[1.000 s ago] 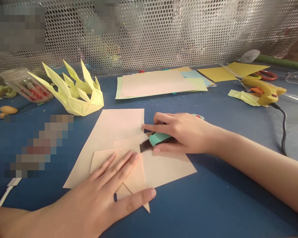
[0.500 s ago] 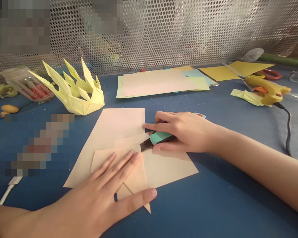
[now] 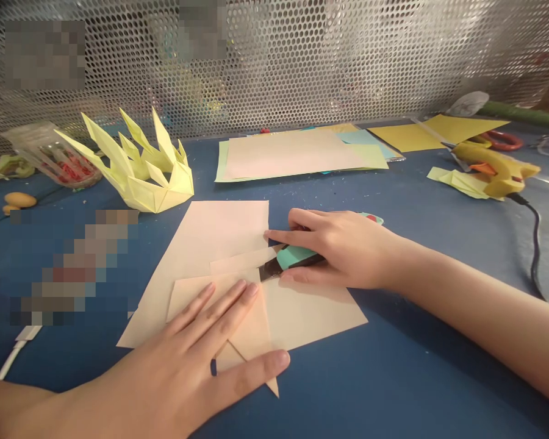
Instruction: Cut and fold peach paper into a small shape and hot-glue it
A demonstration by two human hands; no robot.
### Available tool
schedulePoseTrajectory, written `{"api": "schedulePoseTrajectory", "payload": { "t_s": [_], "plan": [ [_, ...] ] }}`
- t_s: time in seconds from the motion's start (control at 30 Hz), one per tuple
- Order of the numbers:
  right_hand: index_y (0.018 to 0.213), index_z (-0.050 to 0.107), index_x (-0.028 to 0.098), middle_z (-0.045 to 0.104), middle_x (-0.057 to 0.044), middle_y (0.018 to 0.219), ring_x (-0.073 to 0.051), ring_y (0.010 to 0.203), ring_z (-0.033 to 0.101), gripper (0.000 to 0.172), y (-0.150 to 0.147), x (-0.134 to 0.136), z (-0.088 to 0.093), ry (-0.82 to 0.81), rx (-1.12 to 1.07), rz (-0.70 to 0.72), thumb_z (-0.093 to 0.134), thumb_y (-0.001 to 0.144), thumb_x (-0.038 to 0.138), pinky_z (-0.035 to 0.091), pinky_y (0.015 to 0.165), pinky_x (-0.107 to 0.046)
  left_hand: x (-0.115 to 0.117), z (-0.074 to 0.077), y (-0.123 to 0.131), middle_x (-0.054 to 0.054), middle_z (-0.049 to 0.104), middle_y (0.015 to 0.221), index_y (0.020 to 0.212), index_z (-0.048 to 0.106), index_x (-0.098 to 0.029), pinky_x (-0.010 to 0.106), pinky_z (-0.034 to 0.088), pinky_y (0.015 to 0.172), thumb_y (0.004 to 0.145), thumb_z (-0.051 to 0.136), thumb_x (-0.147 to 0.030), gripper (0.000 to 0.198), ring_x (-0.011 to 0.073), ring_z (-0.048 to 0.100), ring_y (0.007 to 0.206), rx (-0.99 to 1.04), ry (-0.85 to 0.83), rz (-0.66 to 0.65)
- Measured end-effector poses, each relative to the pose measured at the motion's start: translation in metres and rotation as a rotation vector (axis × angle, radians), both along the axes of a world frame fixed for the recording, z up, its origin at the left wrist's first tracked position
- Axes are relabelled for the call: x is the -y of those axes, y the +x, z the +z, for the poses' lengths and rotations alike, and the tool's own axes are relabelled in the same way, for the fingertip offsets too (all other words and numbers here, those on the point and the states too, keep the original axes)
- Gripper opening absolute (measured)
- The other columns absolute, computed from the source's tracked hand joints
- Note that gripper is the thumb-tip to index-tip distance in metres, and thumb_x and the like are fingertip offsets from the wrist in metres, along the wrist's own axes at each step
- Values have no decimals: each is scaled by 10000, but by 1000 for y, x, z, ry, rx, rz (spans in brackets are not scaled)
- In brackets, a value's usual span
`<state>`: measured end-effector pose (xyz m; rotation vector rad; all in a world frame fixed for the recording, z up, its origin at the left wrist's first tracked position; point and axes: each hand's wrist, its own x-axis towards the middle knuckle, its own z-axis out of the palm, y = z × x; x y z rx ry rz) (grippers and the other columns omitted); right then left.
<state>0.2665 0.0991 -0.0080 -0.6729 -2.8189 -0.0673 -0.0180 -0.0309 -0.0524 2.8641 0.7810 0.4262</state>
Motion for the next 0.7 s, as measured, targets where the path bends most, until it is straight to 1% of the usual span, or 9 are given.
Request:
{"api": "schedulePoseTrajectory", "payload": {
  "t_s": [0.07, 0.13, 0.23, 0.37, 0.47, 0.57, 0.7],
  "plan": [
    [1444, 598, 196, 609, -68, 975, -158, 663, 592, 559, -1, 1, -1, 17, -7, -4, 455, 1036, 551, 428, 538, -274, 1, -1, 1, 328, 229, 1647, 1667, 51, -301, 776, 299, 1106, 918, 626, -683, 1018, 518, 203, 1526, 6, 13, -8],
    [1451, 591, 197, 603, -65, 972, -161, 667, 595, 563, -1, 2, -1, 19, -4, -11, 454, 1036, 552, 426, 538, -277, 1, -1, 0, 330, 238, 1645, 1667, 51, -296, 778, 296, 1107, 900, 645, -692, 1047, 519, 197, 1528, 9, 15, -7],
    [1466, 578, 206, 601, -63, 966, -164, 659, 591, 568, -1, 2, -1, 14, 0, -24, 449, 1036, 553, 420, 536, -281, 1, -1, -1, 308, 207, 1665, 1666, 47, -303, 776, 274, 1121, 854, 716, -676, 1117, 517, 188, 1532, 10, 9, -3],
    [1465, 583, 213, 613, -73, 966, -170, 663, 591, 565, -2, 3, -2, 15, -1, -34, 451, 1033, 554, 414, 535, -280, 2, 0, -1, 283, 170, 1683, 1666, 47, -316, 779, 264, 1121, 852, 720, -668, 1113, 518, 213, 1528, -7, -14, -5],
    [1454, 595, 211, 617, -74, 940, -169, 648, 580, 560, -3, 5, -2, 25, -5, -43, 442, 1036, 550, 401, 525, -277, 2, 0, -1, 294, 208, 1671, 1668, 40, -303, 783, 274, 1113, 839, 739, -661, 1142, 530, 228, 1520, 13, -8, -2],
    [1440, 606, 201, 616, -70, 924, -164, 628, 565, 558, -5, 6, -2, 35, -3, -57, 424, 1042, 547, 384, 514, -277, 2, 0, 0, 297, 231, 1665, 1670, 32, -292, 762, 276, 1134, 826, 765, -644, 1172, 520, 225, 1525, 23, 7, -5],
    [1423, 617, 190, 615, -67, 922, -169, 634, 582, 565, -7, 8, -1, 56, -17, -58, 409, 1047, 556, 389, 511, -280, 3, -1, 1, 313, 243, 1654, 1669, 40, -289, 773, 283, 1122, 878, 682, -679, 1091, 511, 198, 1536, 14, 29, 10]
  ]
}}
